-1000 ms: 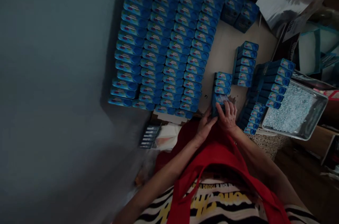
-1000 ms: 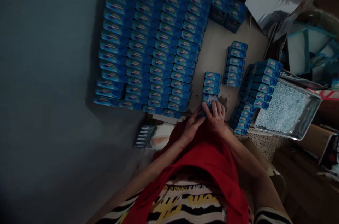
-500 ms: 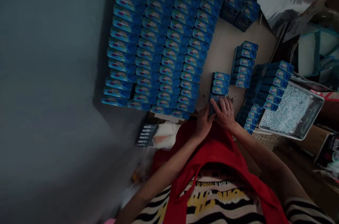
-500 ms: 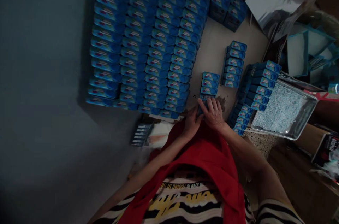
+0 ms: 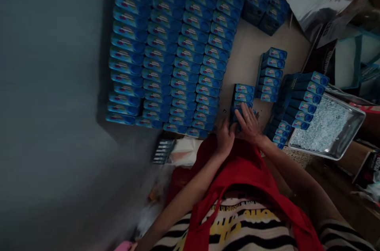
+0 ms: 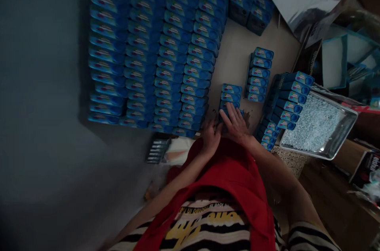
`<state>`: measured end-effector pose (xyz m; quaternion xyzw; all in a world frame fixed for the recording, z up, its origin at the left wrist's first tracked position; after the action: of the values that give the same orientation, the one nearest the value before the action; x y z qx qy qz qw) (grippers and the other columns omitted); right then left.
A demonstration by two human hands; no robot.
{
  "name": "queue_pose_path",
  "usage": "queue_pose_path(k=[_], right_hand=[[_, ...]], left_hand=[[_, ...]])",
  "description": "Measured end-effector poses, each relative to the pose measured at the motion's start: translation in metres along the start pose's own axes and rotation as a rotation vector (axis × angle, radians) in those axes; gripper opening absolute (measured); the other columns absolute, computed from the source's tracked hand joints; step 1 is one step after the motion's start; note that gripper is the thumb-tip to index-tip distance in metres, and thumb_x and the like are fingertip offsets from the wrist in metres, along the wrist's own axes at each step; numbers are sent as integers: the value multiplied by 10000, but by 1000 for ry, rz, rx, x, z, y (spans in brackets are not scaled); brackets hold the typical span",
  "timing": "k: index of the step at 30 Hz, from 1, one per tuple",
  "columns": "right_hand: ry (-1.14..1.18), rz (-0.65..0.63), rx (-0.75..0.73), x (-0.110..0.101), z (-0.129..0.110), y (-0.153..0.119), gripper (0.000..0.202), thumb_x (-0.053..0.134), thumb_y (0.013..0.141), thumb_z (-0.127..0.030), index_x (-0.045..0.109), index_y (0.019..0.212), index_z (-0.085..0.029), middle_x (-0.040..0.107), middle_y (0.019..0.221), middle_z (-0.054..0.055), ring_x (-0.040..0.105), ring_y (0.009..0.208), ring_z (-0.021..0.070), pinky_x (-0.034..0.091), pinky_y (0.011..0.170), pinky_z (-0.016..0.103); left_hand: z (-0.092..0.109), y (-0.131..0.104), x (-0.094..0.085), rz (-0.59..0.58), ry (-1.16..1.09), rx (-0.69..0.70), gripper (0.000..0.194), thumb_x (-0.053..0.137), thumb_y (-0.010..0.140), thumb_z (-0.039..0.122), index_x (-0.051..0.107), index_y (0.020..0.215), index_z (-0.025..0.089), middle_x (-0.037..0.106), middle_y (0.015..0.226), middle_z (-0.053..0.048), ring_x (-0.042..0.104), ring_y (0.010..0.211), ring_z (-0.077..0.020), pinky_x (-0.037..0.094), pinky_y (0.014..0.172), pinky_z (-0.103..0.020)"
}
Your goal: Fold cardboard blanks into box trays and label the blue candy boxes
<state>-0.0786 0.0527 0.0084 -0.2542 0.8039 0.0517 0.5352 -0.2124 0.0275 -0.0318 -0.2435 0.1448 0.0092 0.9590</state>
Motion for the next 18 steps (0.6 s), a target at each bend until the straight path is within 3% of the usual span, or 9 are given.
queue_pose_path(k=[3,7,10,13,16,18], right_hand=[[99,127,114,-15,11,-17,862,669,946,-455,303,1664,-150,253,1737,270,220,1652,378,362,1263,618],[282,289,356,-20,31,-37,698,569,976,-364,365,1615,-173,445,1617,233,424,1550,322,455,1211,553],[440,360,443,-14,35,-40,618,574,964,-393,472,1533,-172,563,1498,204,549,1429,304,496,1167,536],[516,467,576,-14,39,-36,392,563,1001,-402,657,1315,-186,673,1325,169,649,1268,263,547,1091,471],[522,441,641,-9,44,-22,271,556,1003,-409,736,1007,-207,739,1129,127,698,1126,240,563,1028,420],[545,383,732,-2,51,-13,243,602,958,-414,709,989,-198,745,1041,107,710,1011,227,582,932,377]], left_hand=[[15,8,7,-41,-98,15,589,492,1047,593,636,1456,194,625,1499,-168,542,1438,-314,351,1263,-474],[25,22,14,23,-11,0,685,527,1006,667,653,1425,141,637,1423,-216,547,1395,-355,369,1232,-499],[28,24,20,-15,49,37,740,545,984,690,645,1425,104,608,1447,-250,535,1393,-381,376,1216,-515],[26,25,18,-69,75,70,583,564,998,628,705,1337,174,676,1374,-193,553,1361,-362,353,1225,-515],[18,30,11,-54,104,52,438,536,1022,562,774,1127,209,739,1174,-159,600,1259,-351,346,1215,-519],[12,35,10,-13,91,15,393,584,993,553,765,1060,210,725,1136,-151,619,1196,-340,396,1167,-492]])
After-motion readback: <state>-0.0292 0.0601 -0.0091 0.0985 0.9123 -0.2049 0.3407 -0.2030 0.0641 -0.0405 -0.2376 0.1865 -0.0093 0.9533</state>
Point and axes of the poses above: each hand's wrist, its own y-axis towards the middle knuckle, its own x-axis out of the palm, z = x × y, the point moved 6 cm from there along y, towards the middle knuckle
